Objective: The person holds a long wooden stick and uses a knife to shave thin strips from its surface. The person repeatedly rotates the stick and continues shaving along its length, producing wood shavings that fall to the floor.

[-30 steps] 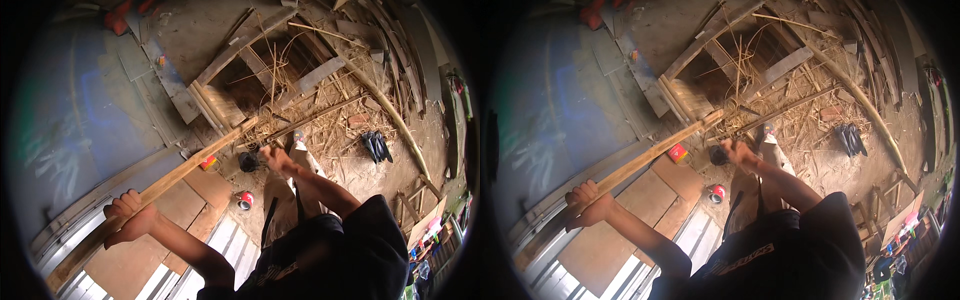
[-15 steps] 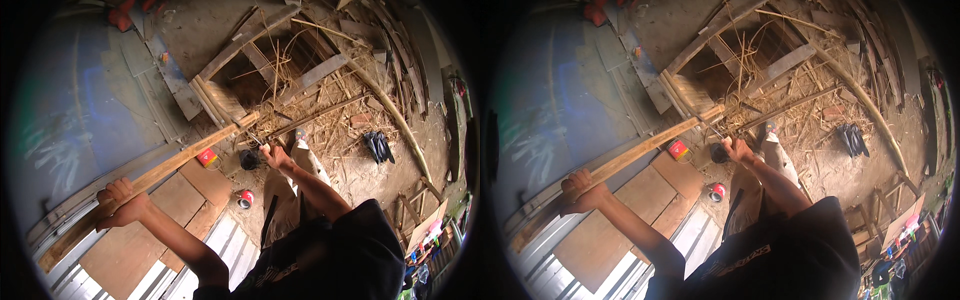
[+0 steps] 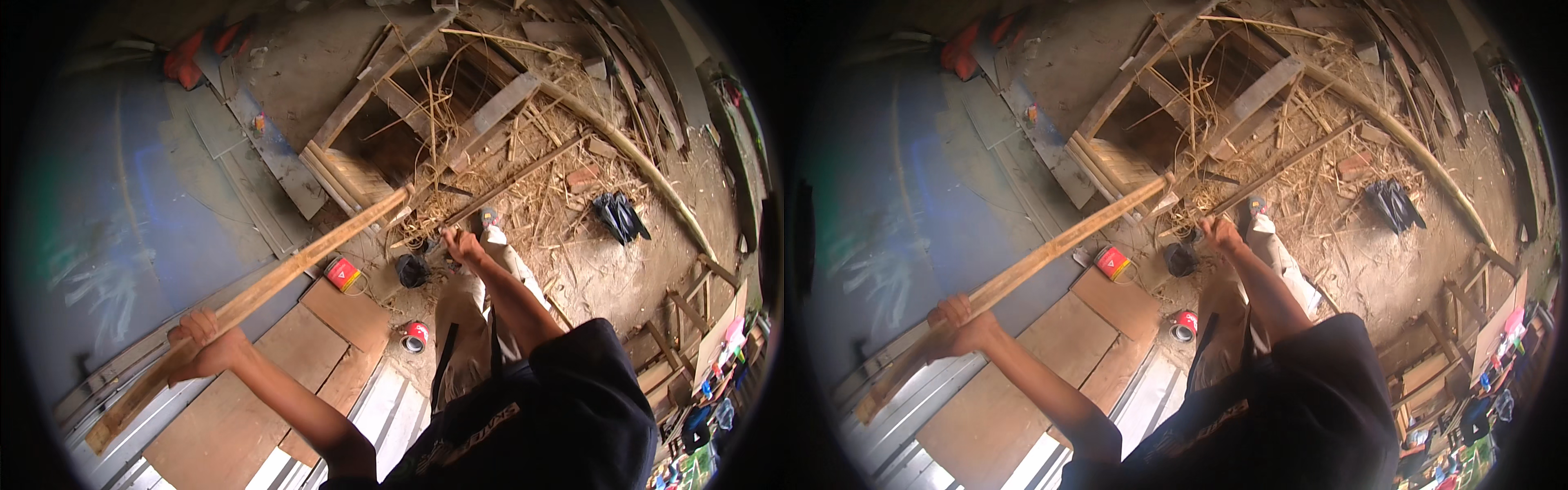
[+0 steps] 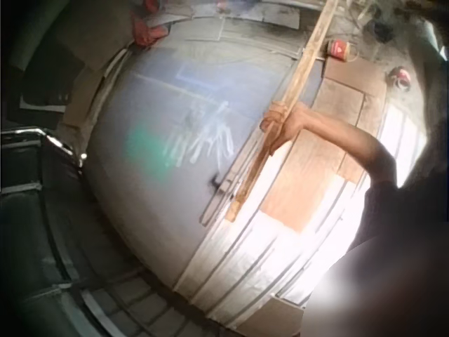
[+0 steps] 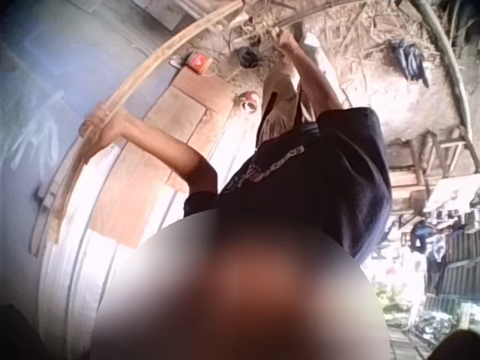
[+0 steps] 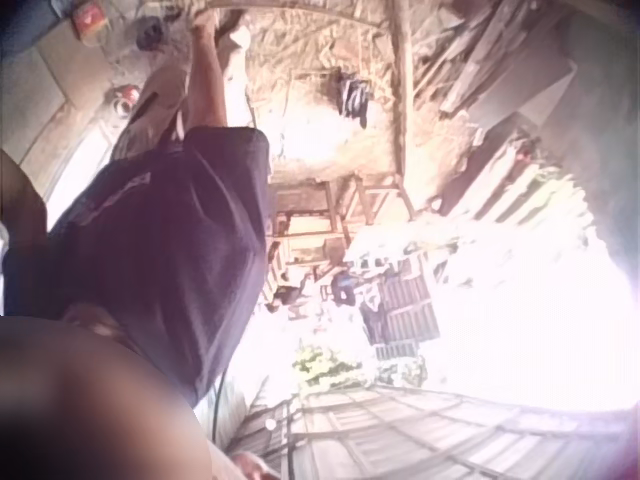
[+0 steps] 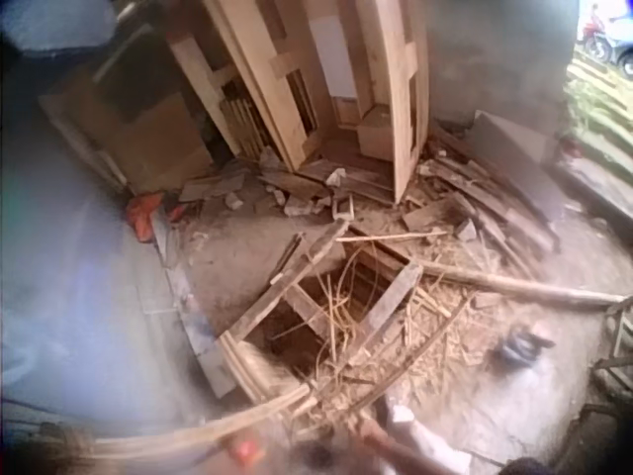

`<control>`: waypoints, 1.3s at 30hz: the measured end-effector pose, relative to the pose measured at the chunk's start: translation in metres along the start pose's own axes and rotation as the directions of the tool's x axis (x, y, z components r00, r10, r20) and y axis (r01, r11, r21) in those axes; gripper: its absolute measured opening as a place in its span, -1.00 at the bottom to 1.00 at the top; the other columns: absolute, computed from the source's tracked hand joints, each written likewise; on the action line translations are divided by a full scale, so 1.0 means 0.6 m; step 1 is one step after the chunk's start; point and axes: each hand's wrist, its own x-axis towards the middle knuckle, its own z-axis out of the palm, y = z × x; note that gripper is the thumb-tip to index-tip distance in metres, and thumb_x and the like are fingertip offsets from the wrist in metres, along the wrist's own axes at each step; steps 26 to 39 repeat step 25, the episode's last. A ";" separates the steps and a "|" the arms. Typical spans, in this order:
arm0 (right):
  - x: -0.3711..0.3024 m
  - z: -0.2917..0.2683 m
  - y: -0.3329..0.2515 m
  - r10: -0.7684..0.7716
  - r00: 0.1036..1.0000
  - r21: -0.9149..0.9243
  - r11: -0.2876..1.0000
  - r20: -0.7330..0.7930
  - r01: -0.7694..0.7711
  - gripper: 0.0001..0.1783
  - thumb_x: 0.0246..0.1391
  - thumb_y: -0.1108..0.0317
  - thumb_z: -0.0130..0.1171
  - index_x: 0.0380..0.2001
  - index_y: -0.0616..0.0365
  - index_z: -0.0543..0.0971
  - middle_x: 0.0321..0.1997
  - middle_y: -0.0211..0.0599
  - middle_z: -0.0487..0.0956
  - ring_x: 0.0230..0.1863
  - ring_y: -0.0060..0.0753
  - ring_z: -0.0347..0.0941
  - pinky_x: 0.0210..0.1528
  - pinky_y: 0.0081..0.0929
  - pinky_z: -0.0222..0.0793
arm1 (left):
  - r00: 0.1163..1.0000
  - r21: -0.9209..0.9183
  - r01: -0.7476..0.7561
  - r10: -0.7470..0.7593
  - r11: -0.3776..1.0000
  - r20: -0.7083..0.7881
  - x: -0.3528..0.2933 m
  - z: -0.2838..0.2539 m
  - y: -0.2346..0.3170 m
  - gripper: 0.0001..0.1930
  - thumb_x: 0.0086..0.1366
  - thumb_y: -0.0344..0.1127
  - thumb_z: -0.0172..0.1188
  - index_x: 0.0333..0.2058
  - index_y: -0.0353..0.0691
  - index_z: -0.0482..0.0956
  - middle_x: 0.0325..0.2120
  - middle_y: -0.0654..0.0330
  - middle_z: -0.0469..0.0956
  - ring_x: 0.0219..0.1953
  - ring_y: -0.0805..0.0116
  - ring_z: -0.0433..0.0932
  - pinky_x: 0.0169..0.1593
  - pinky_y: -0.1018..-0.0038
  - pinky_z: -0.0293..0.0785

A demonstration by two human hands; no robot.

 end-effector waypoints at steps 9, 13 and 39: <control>-0.005 -0.038 0.033 -0.025 1.000 -0.123 0.992 0.006 0.025 -0.29 0.16 -0.26 -0.09 -0.33 0.29 0.59 -0.33 0.05 0.63 -0.33 0.08 0.60 -0.28 -0.10 0.47 | 0.929 0.079 0.007 0.023 0.997 -0.369 -0.009 -0.007 -0.013 -0.24 0.19 0.57 -0.29 -0.36 -0.14 0.33 -0.70 0.38 0.16 -0.60 0.49 0.18 -0.41 0.53 0.14; -0.112 -0.104 0.074 -0.079 0.996 -0.059 0.995 -0.045 0.077 -0.23 0.15 -0.31 -0.09 -0.48 0.32 0.60 -0.49 0.02 0.61 -0.39 0.00 0.62 -0.34 -0.18 0.51 | 0.921 0.087 0.066 -0.027 0.994 -0.389 -0.010 -0.031 0.002 -0.37 0.31 0.30 -0.06 -0.05 -0.23 0.39 -0.26 0.22 0.41 -0.14 0.36 0.37 0.03 0.29 0.25; -0.310 -0.201 0.008 0.093 0.905 0.359 0.931 -0.415 0.070 -0.27 0.12 -0.30 0.02 -0.54 0.29 0.54 -0.65 -0.13 0.55 -0.64 -0.25 0.54 -0.54 -0.27 0.47 | 0.952 0.342 0.306 -0.286 0.888 -0.109 -0.048 -0.123 -0.083 -0.49 0.41 -0.05 0.00 0.21 -0.20 0.26 0.18 0.03 0.35 0.20 0.19 0.38 0.12 0.00 0.39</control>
